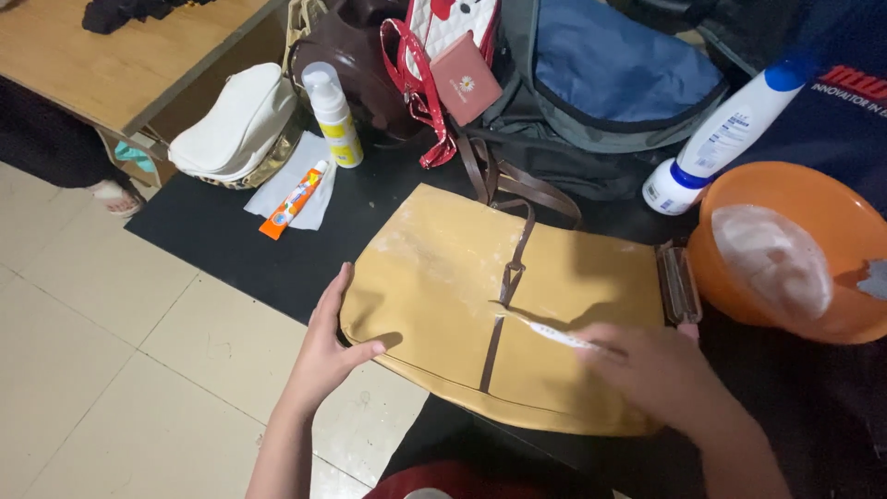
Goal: Cleaning a yellow leather bag by applying foam and scrubbing the surface with a toothbrush.
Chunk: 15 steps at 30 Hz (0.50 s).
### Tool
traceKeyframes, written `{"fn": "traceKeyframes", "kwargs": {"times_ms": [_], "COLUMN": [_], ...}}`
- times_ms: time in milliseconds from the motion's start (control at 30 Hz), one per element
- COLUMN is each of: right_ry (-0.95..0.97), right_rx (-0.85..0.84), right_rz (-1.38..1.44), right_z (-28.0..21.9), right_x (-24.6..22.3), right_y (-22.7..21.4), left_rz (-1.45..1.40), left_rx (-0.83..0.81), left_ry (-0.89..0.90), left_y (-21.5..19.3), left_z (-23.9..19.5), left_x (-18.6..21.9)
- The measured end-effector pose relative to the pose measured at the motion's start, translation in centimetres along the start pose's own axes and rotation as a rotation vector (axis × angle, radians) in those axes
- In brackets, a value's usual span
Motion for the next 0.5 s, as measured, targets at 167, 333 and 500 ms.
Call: {"fn": "traceKeyframes", "kwargs": {"times_ms": [167, 333, 500], "right_ry": [-0.183, -0.158, -0.229], "right_rx": [-0.096, 0.117, 0.015], "right_rz": [0.058, 0.148, 0.438], "right_z": [-0.9, 2.9, 4.0], "right_x": [1.3, 3.9, 7.0], "right_y": [1.3, 1.8, 3.7], "left_rz": [0.026, 0.033, 0.067], "left_rx": [0.004, -0.014, 0.01], "left_ry": [0.0, -0.018, 0.034], "left_y": [0.0, 0.1, 0.2], "left_z": [0.0, -0.1, 0.0], "left_x": [-0.1, -0.2, -0.8]}}
Point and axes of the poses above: each hand's wrist, its own z-axis towards the middle knuckle, its own y-axis out of the palm, x = y × z, the point moved 1 cm from there along z, towards the middle knuckle, and after that the axes turned 9 degrees about z, right-handed, at the moved point
